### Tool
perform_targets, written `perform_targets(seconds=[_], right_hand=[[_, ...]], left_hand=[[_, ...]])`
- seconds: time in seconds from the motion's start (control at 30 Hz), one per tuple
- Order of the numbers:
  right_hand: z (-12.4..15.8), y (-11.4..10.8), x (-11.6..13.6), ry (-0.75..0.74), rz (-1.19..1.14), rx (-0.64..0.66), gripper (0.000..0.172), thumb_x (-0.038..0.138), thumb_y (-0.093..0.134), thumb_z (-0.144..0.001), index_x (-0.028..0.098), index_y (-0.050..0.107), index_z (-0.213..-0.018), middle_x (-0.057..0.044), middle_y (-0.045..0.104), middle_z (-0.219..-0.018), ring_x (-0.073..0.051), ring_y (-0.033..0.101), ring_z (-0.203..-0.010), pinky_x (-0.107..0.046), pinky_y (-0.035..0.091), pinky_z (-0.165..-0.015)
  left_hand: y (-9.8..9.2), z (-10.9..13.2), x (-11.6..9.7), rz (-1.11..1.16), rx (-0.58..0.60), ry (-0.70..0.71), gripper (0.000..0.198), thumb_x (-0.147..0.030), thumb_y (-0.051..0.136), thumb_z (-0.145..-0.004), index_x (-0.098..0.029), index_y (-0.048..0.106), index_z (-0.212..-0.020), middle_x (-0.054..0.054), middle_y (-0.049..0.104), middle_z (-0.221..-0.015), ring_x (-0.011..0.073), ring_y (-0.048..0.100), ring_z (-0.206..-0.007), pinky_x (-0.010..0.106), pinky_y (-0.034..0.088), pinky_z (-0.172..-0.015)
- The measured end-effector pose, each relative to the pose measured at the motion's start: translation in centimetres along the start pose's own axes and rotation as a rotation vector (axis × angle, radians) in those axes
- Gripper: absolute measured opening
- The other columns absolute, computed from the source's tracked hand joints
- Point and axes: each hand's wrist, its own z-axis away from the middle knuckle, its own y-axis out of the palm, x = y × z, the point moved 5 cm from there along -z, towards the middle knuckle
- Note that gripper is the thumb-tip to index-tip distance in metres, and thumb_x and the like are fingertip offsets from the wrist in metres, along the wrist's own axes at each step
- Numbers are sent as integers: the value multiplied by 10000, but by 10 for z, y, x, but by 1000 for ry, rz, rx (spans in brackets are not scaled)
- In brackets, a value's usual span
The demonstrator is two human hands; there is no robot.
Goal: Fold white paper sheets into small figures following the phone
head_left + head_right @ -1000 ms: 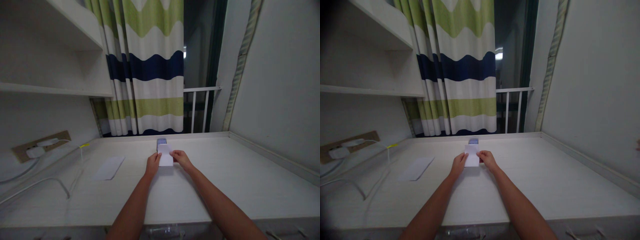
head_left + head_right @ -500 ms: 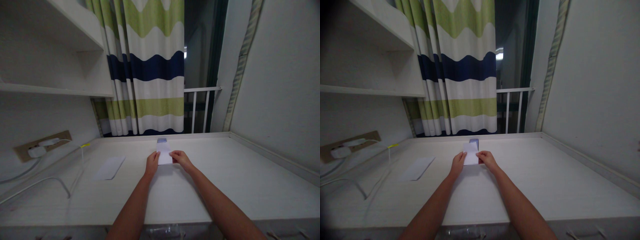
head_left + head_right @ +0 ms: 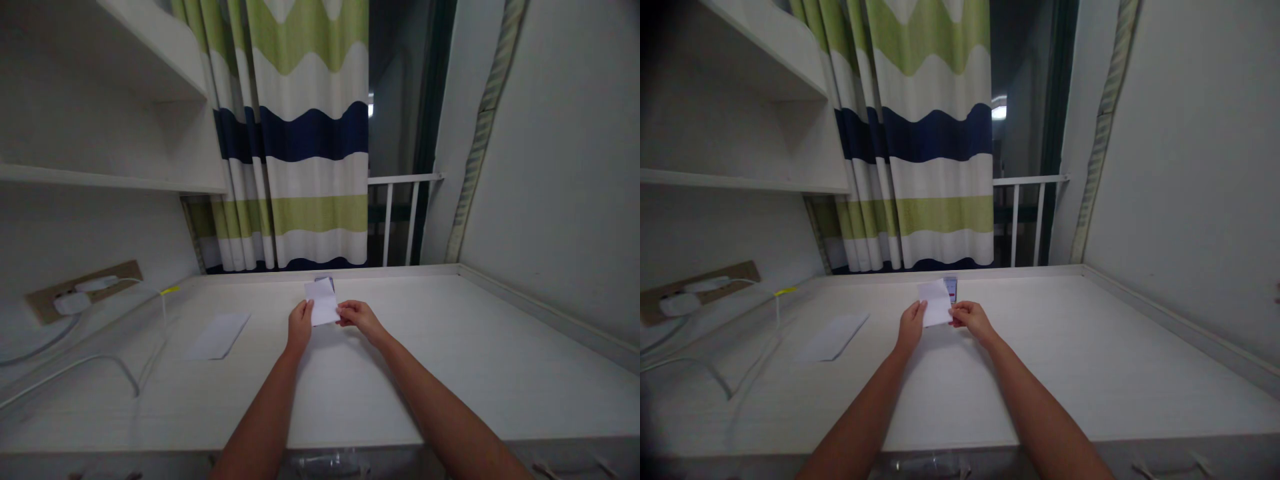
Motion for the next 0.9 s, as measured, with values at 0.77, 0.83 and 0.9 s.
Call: perform_targets(seconds=[0.77,0.83,0.9], right_hand=[[-2,1,-1,-41,34,4,313,311,727,-441,139,549,-633,24,584,-505,-96,547,-438,-223,443,-486],[-2,2,-2,-26,26,7,314,329,723,-447,138,549,-626,20,591,-533,-95,553,-454,-220,443,-488],[-1,2,-3,-26,23,9,313,350,719,-448,138,543,-598,28,576,-521,-88,538,-442,-225,448,-490]], left_hand=[[0,-1,3,121,7,-67,344,-456,377,-743,-156,463,-599,-28,413,-547,102,387,-536,212,314,-502],[2,-1,4,115,30,-64,346,-458,374,-742,-156,458,-594,-29,410,-546,102,386,-536,210,310,-497],[3,-1,3,91,44,-47,343,-453,377,-741,-158,446,-579,-32,401,-542,99,381,-534,209,306,-497]])
